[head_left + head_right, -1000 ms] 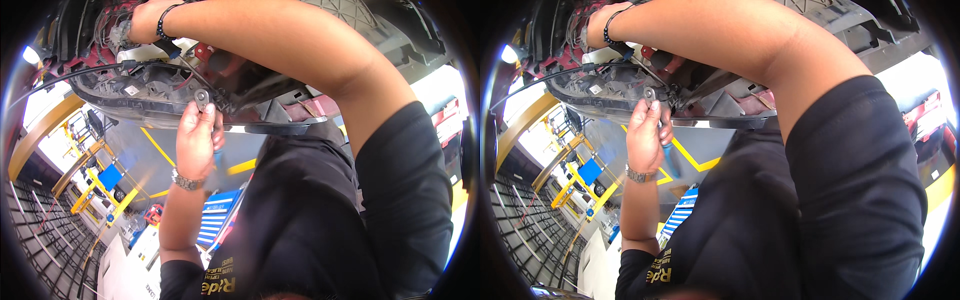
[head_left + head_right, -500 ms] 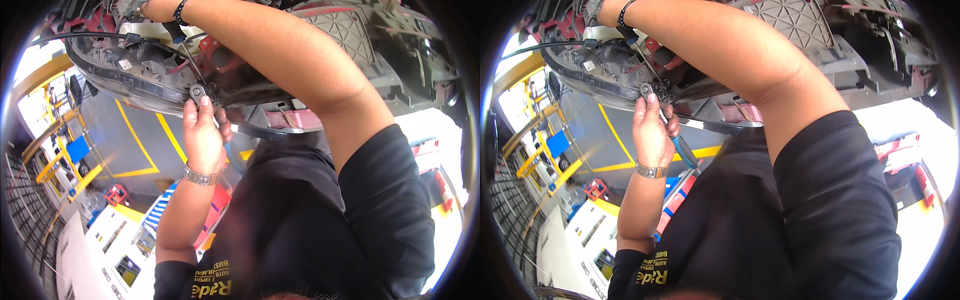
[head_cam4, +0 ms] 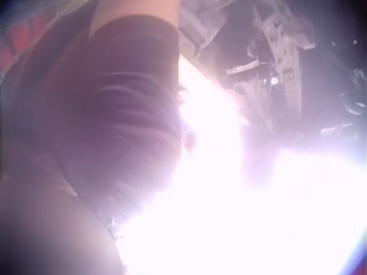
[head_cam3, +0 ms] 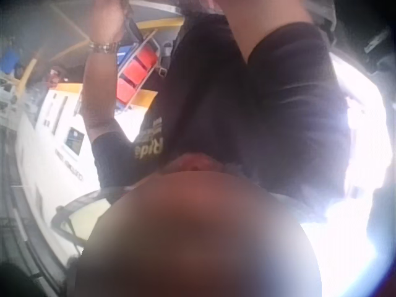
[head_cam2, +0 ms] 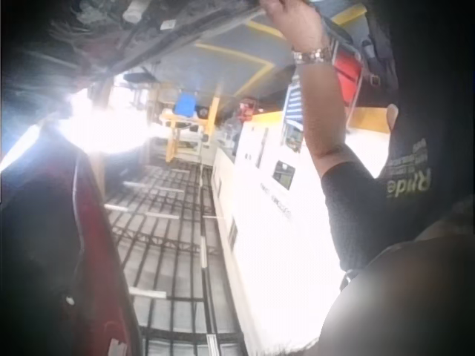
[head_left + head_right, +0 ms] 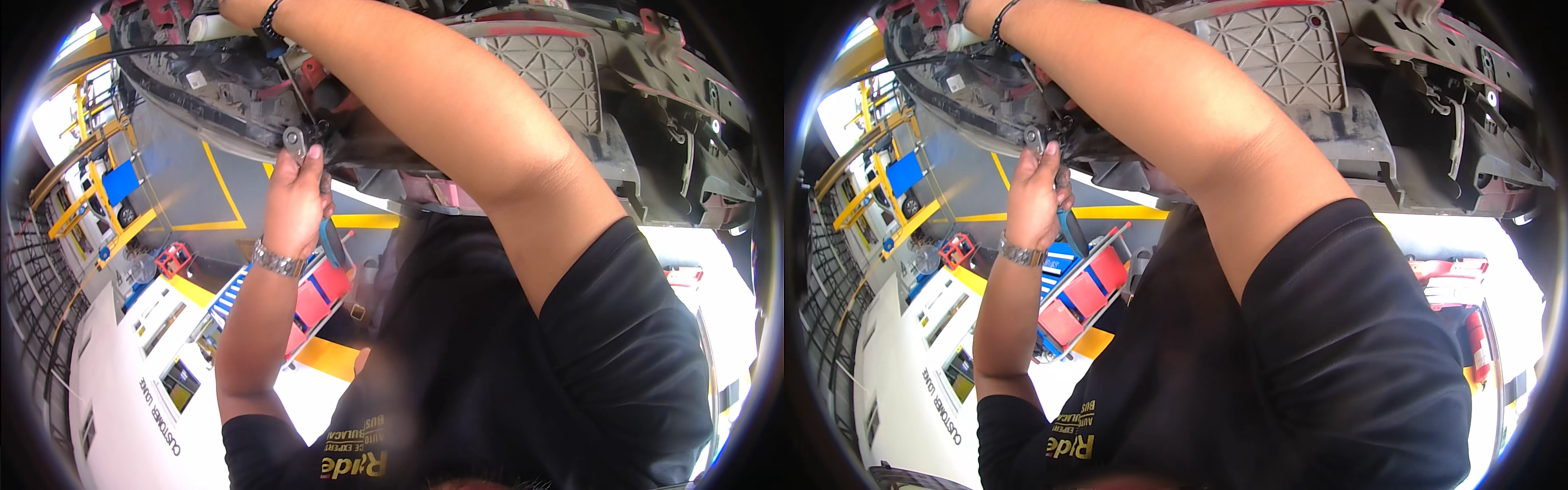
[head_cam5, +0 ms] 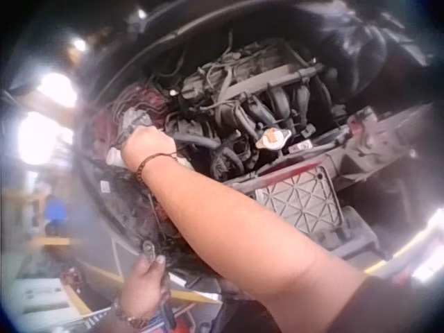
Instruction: The person works under the hood of a red car, using a wrench to tighten bolts on the engine components. They adjust their position and reach into the engine bay to secure parts while another person stands nearby.
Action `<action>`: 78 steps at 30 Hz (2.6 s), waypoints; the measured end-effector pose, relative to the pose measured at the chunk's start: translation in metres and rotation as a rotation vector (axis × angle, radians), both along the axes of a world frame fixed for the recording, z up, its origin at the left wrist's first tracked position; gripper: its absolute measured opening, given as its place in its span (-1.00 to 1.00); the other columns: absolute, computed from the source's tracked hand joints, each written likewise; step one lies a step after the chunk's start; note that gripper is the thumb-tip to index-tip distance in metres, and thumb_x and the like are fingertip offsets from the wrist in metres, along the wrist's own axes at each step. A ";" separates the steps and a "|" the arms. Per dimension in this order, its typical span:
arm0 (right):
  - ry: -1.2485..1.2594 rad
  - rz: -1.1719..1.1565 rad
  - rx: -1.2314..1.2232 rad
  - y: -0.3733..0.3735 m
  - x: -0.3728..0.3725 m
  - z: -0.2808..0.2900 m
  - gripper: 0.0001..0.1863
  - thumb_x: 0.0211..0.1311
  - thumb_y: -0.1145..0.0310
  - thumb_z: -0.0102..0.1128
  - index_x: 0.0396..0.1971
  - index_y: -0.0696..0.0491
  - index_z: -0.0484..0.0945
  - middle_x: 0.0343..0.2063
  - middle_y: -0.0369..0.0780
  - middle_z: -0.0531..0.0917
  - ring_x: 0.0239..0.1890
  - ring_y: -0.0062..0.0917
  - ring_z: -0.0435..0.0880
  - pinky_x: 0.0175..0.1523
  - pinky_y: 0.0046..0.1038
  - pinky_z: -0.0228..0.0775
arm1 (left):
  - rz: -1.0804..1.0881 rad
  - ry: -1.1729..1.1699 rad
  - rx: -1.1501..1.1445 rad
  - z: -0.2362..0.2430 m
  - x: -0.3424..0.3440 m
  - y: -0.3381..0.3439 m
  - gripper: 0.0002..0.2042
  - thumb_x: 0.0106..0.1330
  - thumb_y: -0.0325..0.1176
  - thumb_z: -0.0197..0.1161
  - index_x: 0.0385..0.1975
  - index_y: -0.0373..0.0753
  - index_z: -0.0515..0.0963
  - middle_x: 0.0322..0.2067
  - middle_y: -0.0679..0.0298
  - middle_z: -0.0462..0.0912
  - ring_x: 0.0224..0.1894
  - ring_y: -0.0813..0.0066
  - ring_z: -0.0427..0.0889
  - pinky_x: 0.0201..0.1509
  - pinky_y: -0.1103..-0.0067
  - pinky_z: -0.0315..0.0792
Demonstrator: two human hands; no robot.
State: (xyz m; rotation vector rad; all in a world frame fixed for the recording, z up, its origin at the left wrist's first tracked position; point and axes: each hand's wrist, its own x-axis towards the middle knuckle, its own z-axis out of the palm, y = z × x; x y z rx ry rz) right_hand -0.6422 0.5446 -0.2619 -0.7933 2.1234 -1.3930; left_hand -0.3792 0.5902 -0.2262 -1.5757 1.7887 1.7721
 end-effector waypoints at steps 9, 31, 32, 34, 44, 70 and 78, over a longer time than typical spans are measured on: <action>0.064 0.049 0.035 0.010 0.000 0.006 -0.64 0.32 0.21 0.16 -0.09 0.10 0.78 -0.01 -0.04 0.77 0.11 -0.25 0.75 0.17 -0.27 0.60 | -1.207 -0.089 -1.127 0.022 -0.016 -0.055 -0.64 0.57 -0.16 0.19 0.16 -0.27 0.48 -0.36 0.18 0.69 -0.43 0.53 0.69 -0.40 0.50 0.51; -0.056 -0.053 -0.029 0.008 0.002 0.009 -0.62 0.36 0.19 0.10 -0.05 0.07 0.78 0.01 -0.03 0.76 0.10 -0.22 0.76 0.18 -0.27 0.59 | -1.109 -0.477 -0.734 0.044 -0.043 -0.033 -0.66 0.43 -0.44 0.23 0.16 -0.30 0.40 -0.27 -0.02 0.72 -0.22 0.08 0.78 -0.14 0.30 0.64; -0.053 -0.060 -0.040 0.002 0.001 0.002 -0.62 0.36 0.23 0.07 -0.05 0.07 0.78 0.01 -0.02 0.76 0.10 -0.21 0.76 0.18 -0.27 0.59 | -1.317 -0.430 -0.916 0.046 -0.044 -0.038 -0.64 0.42 -0.45 0.23 0.18 -0.28 0.41 -0.27 -0.02 0.72 -0.20 0.05 0.76 -0.12 0.27 0.63; -0.050 -0.042 -0.048 -0.008 0.002 -0.011 -0.62 0.36 0.26 0.04 -0.06 0.07 0.78 0.00 -0.01 0.76 0.09 -0.21 0.76 0.17 -0.26 0.60 | -1.653 -0.493 -1.277 0.048 -0.043 -0.046 -0.59 0.39 -0.46 0.24 0.23 -0.25 0.42 -0.26 -0.02 0.71 -0.15 -0.03 0.73 -0.08 0.23 0.62; -0.013 -0.017 -0.078 0.001 0.001 -0.004 -0.64 0.36 0.31 0.02 -0.08 0.07 0.79 -0.02 -0.04 0.77 0.09 -0.24 0.77 0.15 -0.26 0.61 | -0.652 -0.534 -0.426 0.029 -0.039 -0.036 -0.61 0.50 -0.34 0.18 0.26 -0.29 0.38 -0.29 0.07 0.69 -0.38 0.26 0.77 -0.21 0.34 0.62; -0.060 -0.075 -0.104 -0.006 0.004 -0.010 -0.65 0.34 0.25 0.06 -0.18 0.05 0.81 -0.09 -0.02 0.79 0.01 -0.23 0.80 0.11 -0.24 0.62 | 0.133 -0.214 -0.065 -0.001 -0.039 -0.037 -0.74 0.48 -0.26 0.27 -0.36 -0.29 0.43 -0.50 0.14 0.55 -0.58 0.29 0.55 -0.51 0.34 0.41; -0.042 0.043 0.105 -0.002 0.004 -0.001 -0.60 0.23 0.17 0.18 0.00 -0.05 0.78 0.02 -0.13 0.78 0.07 -0.32 0.78 0.04 -0.28 0.65 | -1.263 -0.264 -0.871 0.021 -0.050 -0.053 -0.74 0.40 -0.28 0.32 -0.33 -0.30 0.41 -0.47 -0.07 0.63 -0.44 -0.18 0.65 -0.36 0.13 0.47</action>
